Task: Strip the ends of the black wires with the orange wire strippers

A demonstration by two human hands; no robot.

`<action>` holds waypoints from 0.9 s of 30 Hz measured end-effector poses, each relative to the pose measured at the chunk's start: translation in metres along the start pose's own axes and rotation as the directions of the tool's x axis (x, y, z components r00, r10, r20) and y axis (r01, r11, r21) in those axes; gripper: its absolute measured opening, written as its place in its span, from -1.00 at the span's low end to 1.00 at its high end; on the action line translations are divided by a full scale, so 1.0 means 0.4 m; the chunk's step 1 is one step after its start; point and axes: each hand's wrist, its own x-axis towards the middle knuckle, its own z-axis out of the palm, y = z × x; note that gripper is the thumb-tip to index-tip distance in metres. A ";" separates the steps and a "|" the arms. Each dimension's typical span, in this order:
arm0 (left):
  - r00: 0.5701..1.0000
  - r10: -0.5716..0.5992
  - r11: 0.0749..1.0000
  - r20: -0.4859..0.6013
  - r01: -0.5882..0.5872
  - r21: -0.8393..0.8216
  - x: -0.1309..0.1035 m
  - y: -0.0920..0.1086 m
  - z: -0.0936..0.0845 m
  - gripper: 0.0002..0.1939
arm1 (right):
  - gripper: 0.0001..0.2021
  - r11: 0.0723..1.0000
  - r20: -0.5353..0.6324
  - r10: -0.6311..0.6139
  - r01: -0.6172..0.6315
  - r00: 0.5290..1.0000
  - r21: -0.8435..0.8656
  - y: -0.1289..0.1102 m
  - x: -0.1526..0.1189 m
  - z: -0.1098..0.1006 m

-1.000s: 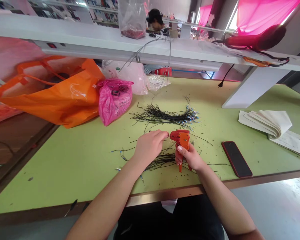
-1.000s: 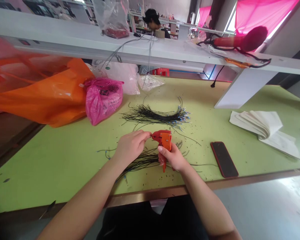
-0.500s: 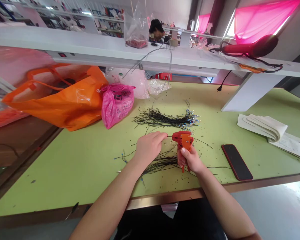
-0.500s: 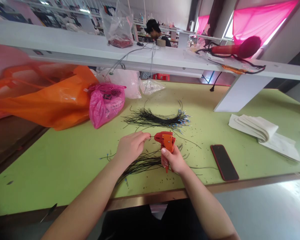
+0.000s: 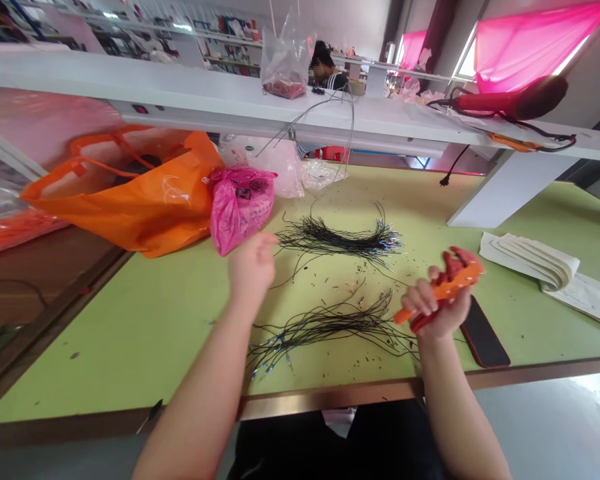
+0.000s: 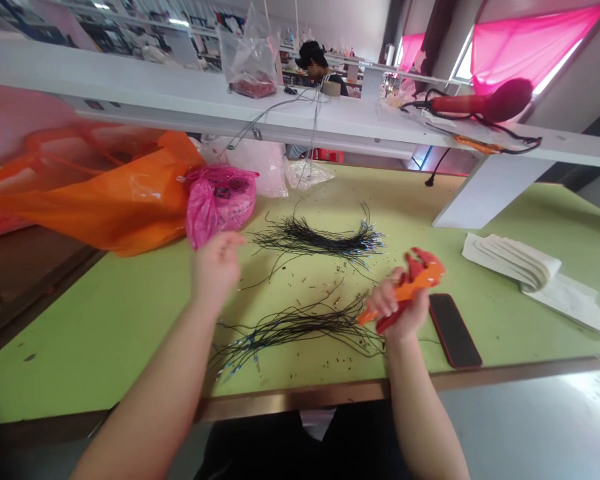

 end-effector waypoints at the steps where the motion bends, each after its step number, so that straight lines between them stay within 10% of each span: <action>1: 0.996 -0.072 0.997 -0.059 0.072 0.006 0.011 -0.019 -0.001 -0.70 | -0.50 0.997 -0.065 -0.057 0.060 0.996 0.040 -0.013 0.007 -0.005; 6: 0.956 0.216 0.976 0.199 -0.217 -0.019 -0.023 0.043 0.008 -0.70 | -0.48 0.983 0.080 0.185 -0.186 0.979 -0.002 0.034 0.016 0.021; 11: 0.881 0.434 0.893 0.189 -0.448 0.039 -0.082 0.151 -0.015 -0.65 | -0.45 0.966 0.196 0.254 -0.240 0.947 -0.094 0.109 0.002 0.039; 18: 0.819 0.543 0.832 0.186 -0.555 0.015 -0.108 0.192 -0.026 -0.69 | -0.48 0.967 0.121 0.238 -0.222 0.964 -0.128 0.133 0.005 0.035; 27: 0.863 0.475 0.865 0.172 -0.494 0.088 -0.129 0.211 -0.017 -0.75 | -0.49 0.964 0.103 0.208 -0.186 0.973 -0.188 0.137 0.000 0.046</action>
